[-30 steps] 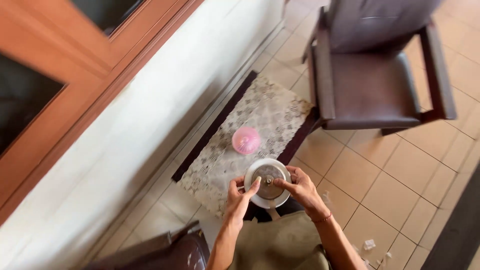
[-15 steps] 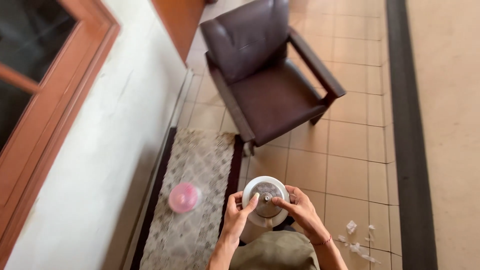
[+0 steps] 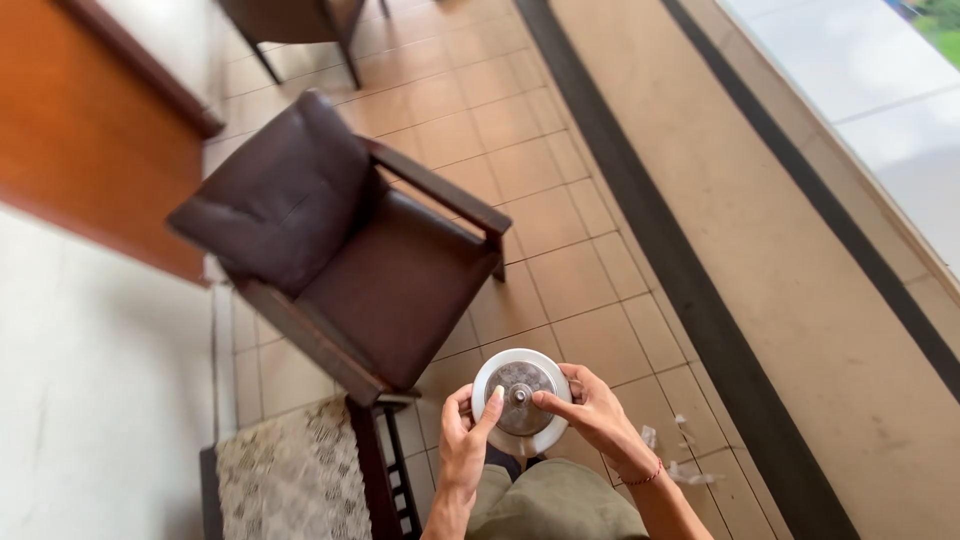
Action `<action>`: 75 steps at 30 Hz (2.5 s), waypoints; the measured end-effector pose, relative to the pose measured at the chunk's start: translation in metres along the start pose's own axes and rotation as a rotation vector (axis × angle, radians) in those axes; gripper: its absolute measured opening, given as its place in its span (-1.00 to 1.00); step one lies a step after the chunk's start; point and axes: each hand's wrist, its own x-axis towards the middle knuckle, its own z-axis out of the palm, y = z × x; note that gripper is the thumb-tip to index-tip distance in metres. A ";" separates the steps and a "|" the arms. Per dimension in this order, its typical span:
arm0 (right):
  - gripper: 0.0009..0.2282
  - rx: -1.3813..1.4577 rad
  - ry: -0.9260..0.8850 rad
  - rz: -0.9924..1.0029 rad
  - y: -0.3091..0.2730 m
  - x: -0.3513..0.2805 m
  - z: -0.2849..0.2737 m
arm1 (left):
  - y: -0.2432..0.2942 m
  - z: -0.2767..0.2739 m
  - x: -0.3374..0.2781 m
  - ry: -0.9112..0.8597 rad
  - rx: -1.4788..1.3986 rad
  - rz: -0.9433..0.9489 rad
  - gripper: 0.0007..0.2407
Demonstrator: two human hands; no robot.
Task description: Moving and arranging traditional tea pots and saucers between a table and a ledge on an outdoor balcony.
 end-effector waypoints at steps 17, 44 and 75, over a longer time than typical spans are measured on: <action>-0.34 0.365 0.319 0.092 -0.103 0.135 -0.082 | 0.124 0.135 0.214 -0.381 0.336 -0.003 -0.42; -0.35 0.523 0.476 -0.021 -0.277 0.418 -0.323 | 0.252 0.434 0.510 -0.509 0.445 0.067 -0.40; -0.40 0.552 0.543 -0.177 -0.499 0.738 -0.493 | 0.390 0.648 0.840 -0.572 0.364 -0.048 -0.41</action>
